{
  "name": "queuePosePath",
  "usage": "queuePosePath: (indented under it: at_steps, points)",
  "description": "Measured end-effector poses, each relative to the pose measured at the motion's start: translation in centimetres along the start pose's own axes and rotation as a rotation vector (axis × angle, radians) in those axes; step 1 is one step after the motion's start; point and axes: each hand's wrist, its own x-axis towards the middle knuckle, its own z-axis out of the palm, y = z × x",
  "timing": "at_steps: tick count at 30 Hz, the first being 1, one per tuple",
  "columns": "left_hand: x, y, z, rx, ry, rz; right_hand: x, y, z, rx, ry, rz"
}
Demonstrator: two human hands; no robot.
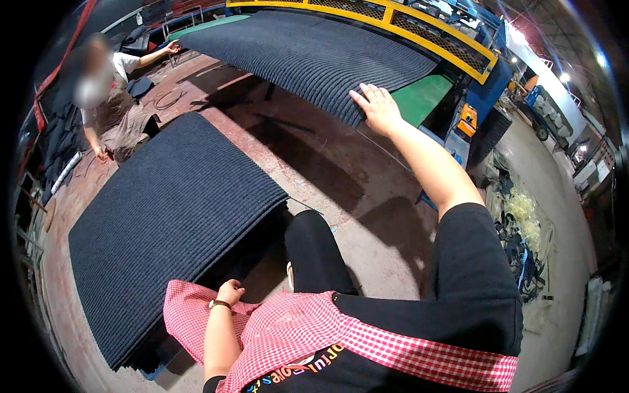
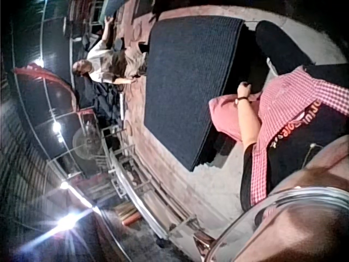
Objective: The person takes large black textured mats off a processing machine and stacks them onto a pallet.
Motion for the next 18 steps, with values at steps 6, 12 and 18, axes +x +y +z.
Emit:
queuePosePath:
  at_steps: [6, 12, 18]
  points:
    - [-0.3, 0.2, 0.1, -0.009, 0.008, -0.018, 1.7, -1.1, 2.0, -0.028, 0.177, -0.357]
    - [-0.6, 0.4, -0.2, 0.003, -0.016, -0.024, 2.0, -2.4, 1.7, 0.085, 0.270, -0.522]
    - [0.2, -0.8, 0.4, 0.051, -0.025, -0.012, 2.3, -4.3, -0.3, 0.261, 0.389, -0.560]
